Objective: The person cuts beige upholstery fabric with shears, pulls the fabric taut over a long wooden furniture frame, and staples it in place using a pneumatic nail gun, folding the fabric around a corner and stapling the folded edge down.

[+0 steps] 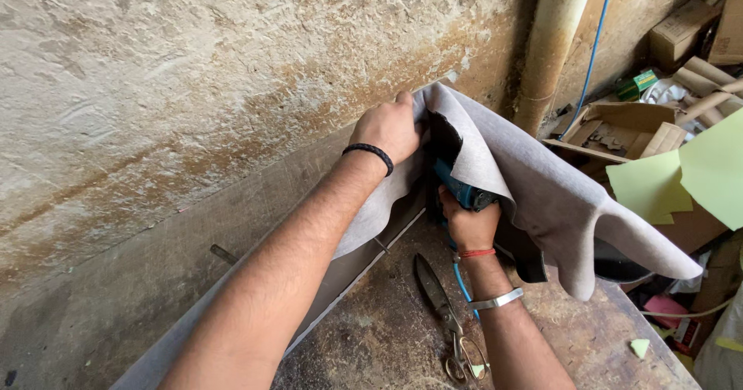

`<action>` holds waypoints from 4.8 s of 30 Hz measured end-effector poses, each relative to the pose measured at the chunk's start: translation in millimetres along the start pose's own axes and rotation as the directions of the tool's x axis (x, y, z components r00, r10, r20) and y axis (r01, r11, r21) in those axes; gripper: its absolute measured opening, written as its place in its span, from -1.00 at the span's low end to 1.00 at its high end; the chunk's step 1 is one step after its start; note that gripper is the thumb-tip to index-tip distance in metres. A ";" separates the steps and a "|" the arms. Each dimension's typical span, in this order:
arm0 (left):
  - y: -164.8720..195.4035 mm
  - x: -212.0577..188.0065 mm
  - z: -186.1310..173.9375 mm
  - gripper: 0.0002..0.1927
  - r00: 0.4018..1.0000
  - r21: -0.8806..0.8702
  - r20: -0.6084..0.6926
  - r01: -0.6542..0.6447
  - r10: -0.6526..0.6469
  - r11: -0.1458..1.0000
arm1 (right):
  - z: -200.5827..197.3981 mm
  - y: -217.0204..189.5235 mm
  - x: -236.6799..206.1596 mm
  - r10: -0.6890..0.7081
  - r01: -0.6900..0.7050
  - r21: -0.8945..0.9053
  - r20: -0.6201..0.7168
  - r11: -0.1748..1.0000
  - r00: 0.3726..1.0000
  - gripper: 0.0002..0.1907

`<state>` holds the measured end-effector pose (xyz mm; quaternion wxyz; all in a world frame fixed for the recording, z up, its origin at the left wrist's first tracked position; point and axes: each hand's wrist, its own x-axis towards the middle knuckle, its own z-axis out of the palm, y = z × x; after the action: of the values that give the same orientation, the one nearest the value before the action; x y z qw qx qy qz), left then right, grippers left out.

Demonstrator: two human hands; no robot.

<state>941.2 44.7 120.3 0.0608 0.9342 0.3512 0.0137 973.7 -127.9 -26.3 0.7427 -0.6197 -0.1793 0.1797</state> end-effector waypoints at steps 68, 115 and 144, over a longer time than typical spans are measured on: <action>-35.6 -127.7 20.3 -0.39 0.938 0.708 -0.189 -0.075 0.291 0.702 | 142.6 27.0 -50.6 0.278 -0.337 -0.138 -0.328 0.931 0.903 -0.50; -33.4 -146.5 39.2 -0.33 0.921 0.902 -0.178 0.012 0.346 0.431 | 11.1 1.9 -88.8 0.289 -0.313 0.106 0.195 0.944 0.937 -0.90; -62.4 -182.1 -21.8 -0.21 0.939 0.656 0.040 -0.283 0.342 0.699 | 29.6 12.6 -162.1 0.289 -0.295 -0.040 0.365 0.955 0.885 -0.85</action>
<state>761.8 -26.3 137.4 -0.2868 0.9405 0.1721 -0.0598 817.5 -179.8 -40.9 0.6656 -0.5890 -0.2180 0.4032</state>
